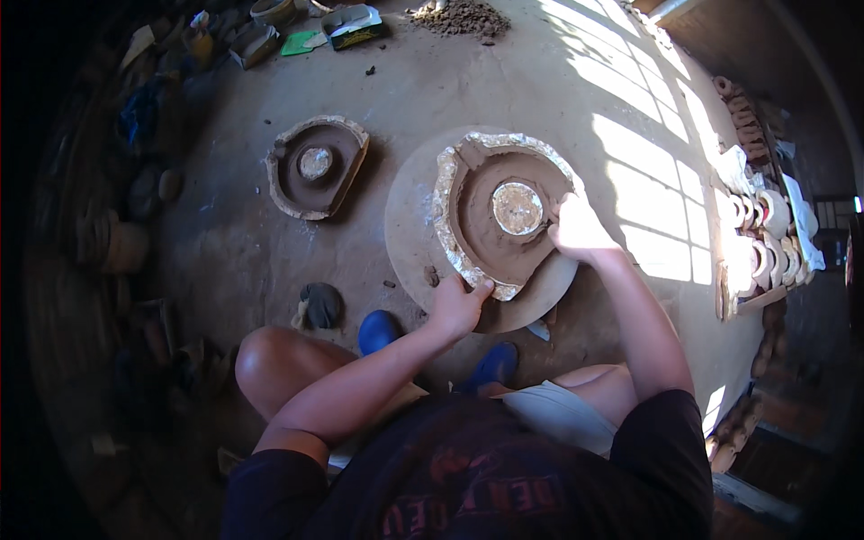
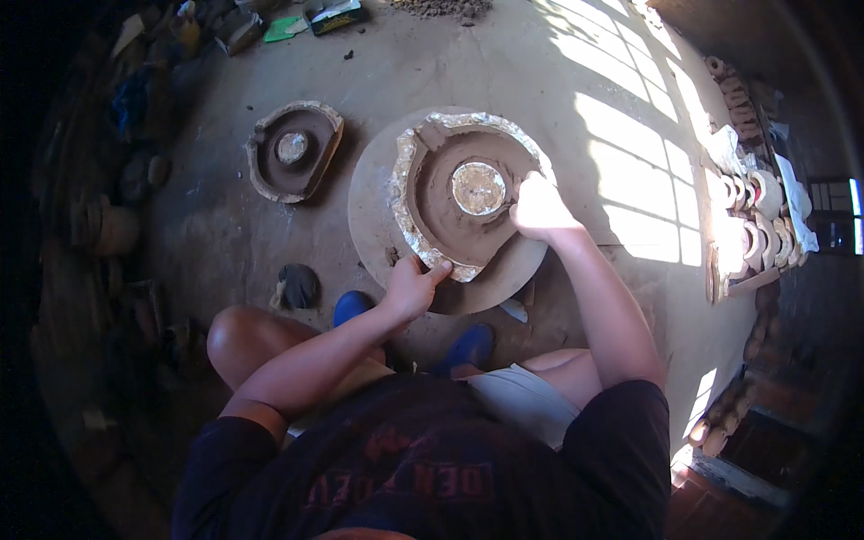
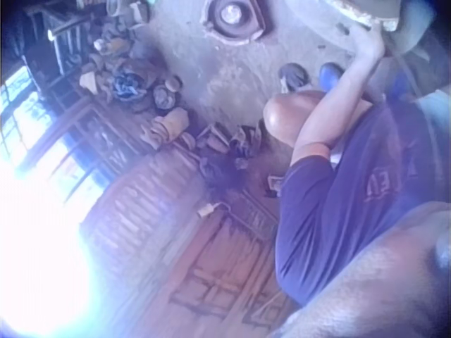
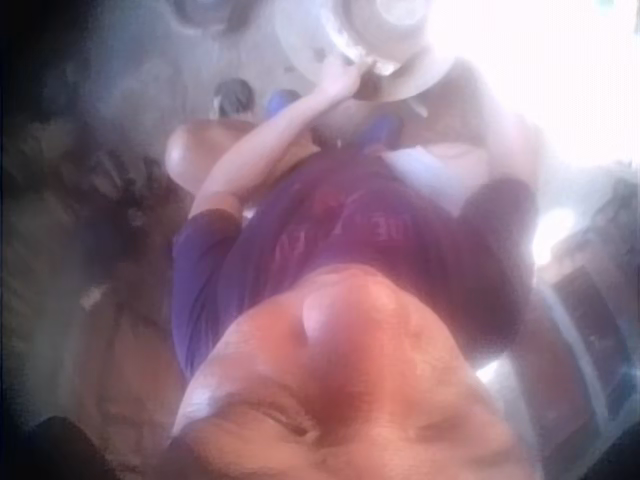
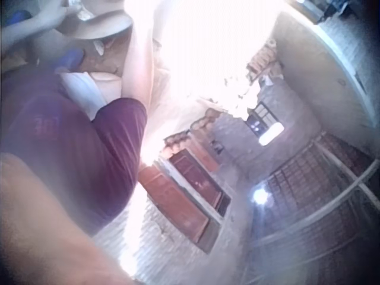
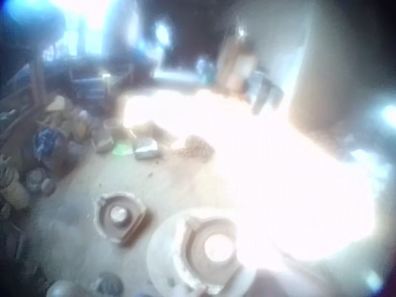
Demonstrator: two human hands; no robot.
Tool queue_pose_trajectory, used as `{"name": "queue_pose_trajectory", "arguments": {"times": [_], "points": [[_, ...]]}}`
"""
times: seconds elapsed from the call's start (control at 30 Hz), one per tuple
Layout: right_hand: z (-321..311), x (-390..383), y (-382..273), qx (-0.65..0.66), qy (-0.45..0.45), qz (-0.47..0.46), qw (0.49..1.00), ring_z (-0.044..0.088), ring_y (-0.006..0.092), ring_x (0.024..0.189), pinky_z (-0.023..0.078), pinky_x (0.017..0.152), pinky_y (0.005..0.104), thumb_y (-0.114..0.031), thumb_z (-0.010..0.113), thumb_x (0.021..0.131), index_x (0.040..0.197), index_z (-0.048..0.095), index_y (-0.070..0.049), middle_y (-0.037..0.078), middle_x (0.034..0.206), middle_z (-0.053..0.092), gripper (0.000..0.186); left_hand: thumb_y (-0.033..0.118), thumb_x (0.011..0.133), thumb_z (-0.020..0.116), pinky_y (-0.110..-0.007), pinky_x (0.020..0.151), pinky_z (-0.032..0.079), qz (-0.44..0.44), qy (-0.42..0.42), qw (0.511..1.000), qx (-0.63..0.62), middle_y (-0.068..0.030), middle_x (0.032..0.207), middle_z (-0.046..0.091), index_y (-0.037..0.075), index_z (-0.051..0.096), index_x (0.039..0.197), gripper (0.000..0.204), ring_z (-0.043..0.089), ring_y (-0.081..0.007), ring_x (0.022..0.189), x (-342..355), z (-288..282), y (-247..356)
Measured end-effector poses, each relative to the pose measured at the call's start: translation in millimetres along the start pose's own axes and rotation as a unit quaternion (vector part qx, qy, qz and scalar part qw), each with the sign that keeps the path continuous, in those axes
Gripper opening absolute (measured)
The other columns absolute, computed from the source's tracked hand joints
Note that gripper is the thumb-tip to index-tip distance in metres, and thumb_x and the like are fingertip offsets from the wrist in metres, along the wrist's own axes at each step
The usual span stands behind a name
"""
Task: The person applies pieces of clay to a circular pottery form on a wheel, pressing and smoothing the clay by hand into a raised rim around the central circle.
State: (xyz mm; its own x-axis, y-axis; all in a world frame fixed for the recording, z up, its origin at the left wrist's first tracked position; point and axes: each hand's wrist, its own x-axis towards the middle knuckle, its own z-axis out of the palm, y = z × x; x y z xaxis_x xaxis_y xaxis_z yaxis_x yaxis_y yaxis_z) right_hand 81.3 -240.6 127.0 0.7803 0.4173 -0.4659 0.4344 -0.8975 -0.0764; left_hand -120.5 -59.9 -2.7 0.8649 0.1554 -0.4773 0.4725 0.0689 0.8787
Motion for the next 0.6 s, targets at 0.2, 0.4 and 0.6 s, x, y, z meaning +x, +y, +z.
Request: {"name": "queue_pose_trajectory", "arguments": {"times": [0.2, 0.4, 0.6], "points": [[-12, 0, 13, 0.138, 0.028, 0.035, 0.989, 0.062, 0.0465, 0.125, 0.051, 0.107, 0.0481, -0.019, 0.071, 0.086, 0.110, 0.072, 0.006, 0.032, 0.128, 0.064, 0.035, 0.044, 0.110, 0.064, -0.045, 0.082, 0.059, -0.086, -0.135, 0.984, -0.076, -0.0193, 0.103, 0.081, -0.005, 0.071, 0.119, 0.050, 0.078, -0.0251, 0.083, -16, -5, 41], [36, -1, -3, 0.059, 0.117, 0.040, 0.991, 0.066, 0.0467, 0.117, 0.054, 0.103, 0.0497, -0.017, 0.070, 0.088, 0.111, 0.073, 0.005, 0.031, 0.117, 0.067, 0.032, 0.054, 0.117, 0.044, -0.038, 0.065, 0.055, -0.213, -0.211, 0.936, -0.185, -0.0156, 0.092, 0.081, -0.002, 0.067, 0.111, 0.060, 0.076, -0.0228, 0.075, 2, 0, 12], [12, -1, 5, 0.080, 0.057, 0.006, 0.995, 0.066, 0.0468, 0.115, 0.054, 0.103, 0.0493, -0.014, 0.062, 0.090, 0.112, 0.072, 0.003, 0.030, 0.113, 0.067, 0.030, 0.056, 0.117, 0.040, -0.038, 0.069, 0.058, -0.186, -0.257, 0.933, -0.170, -0.0177, 0.091, 0.080, -0.002, 0.068, 0.106, 0.066, 0.076, -0.0245, 0.076, 0, 25, 4]]}}
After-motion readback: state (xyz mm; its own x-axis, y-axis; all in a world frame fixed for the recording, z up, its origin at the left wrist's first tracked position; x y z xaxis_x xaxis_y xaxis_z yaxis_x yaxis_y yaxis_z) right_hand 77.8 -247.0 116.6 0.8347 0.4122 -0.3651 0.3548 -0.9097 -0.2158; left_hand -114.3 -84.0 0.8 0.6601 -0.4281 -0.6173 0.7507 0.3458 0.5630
